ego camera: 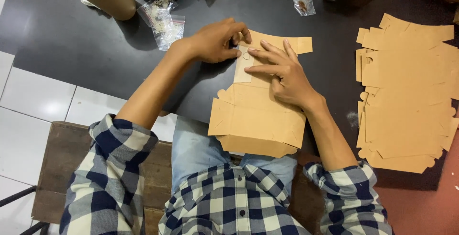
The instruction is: The person assembles flat cardboard box blanks by folding along pre-scored lines and inserting tabs into slots to form small boxes. The person handles multiple blanks sequentially, folding and locking each one into a box shape and placing the finished boxes on the table.
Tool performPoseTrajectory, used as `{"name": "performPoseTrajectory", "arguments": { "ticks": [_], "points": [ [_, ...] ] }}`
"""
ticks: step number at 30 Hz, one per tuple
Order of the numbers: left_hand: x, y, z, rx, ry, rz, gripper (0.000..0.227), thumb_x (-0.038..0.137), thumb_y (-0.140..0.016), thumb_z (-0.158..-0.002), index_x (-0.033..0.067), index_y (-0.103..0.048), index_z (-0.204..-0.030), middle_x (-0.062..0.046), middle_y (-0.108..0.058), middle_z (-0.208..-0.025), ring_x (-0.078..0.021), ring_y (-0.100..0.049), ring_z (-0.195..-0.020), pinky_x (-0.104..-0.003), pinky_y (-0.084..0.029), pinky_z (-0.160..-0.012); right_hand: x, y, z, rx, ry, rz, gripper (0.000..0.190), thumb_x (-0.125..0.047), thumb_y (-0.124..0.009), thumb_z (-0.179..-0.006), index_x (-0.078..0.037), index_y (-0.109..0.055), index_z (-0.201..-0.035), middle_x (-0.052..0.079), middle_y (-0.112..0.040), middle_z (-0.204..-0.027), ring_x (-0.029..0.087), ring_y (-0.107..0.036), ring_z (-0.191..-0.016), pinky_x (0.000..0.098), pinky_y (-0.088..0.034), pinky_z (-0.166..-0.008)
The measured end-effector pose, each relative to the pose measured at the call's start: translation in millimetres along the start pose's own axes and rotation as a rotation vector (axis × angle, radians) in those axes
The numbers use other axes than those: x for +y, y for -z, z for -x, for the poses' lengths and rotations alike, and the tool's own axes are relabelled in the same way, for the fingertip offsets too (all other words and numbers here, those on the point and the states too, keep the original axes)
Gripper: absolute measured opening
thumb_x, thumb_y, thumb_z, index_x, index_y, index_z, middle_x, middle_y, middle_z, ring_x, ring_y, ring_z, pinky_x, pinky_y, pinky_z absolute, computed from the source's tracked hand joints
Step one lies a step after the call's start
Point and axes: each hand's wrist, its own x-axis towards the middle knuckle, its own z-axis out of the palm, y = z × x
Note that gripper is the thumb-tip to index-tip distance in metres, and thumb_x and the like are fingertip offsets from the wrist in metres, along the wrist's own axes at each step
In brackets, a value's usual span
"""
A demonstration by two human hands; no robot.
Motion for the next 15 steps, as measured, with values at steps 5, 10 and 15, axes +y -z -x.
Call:
{"name": "performPoseTrajectory", "arguments": {
  "ticks": [5,10,15],
  "points": [
    [10,2,10,-0.033,0.036,0.007,0.05,0.027,-0.082,-0.083,0.0239,-0.053,-0.124,-0.005,-0.051,-0.116,-0.0203,-0.062,-0.076,-0.041,-0.047,-0.079,1,-1,1,0.006,0.005,0.005,0.075,0.018,-0.041,-0.069,-0.02,-0.074,-0.125,0.01,-0.058,-0.15,0.04,-0.04,-0.151,0.0703,-0.008,-0.125],
    [18,8,17,-0.04,0.031,0.028,0.073,0.034,-0.096,-0.07,0.0225,-0.054,-0.128,-0.005,-0.049,-0.12,-0.0182,-0.06,-0.076,-0.038,-0.049,-0.07,0,-2,1,0.066,0.011,0.023,0.063,0.016,-0.043,-0.074,-0.015,-0.077,-0.117,0.013,-0.063,-0.144,0.038,-0.046,-0.147,0.0696,-0.014,-0.124],
    [22,9,17,-0.053,0.048,0.022,0.083,0.038,-0.098,-0.062,0.0246,-0.052,-0.13,-0.005,-0.05,-0.121,-0.0188,-0.061,-0.076,-0.038,-0.048,-0.07,4,-3,4,0.083,0.039,0.041,0.06,0.016,-0.045,-0.078,-0.016,-0.076,-0.118,0.011,-0.063,-0.143,0.038,-0.048,-0.145,0.0721,-0.017,-0.122]
  ]
}}
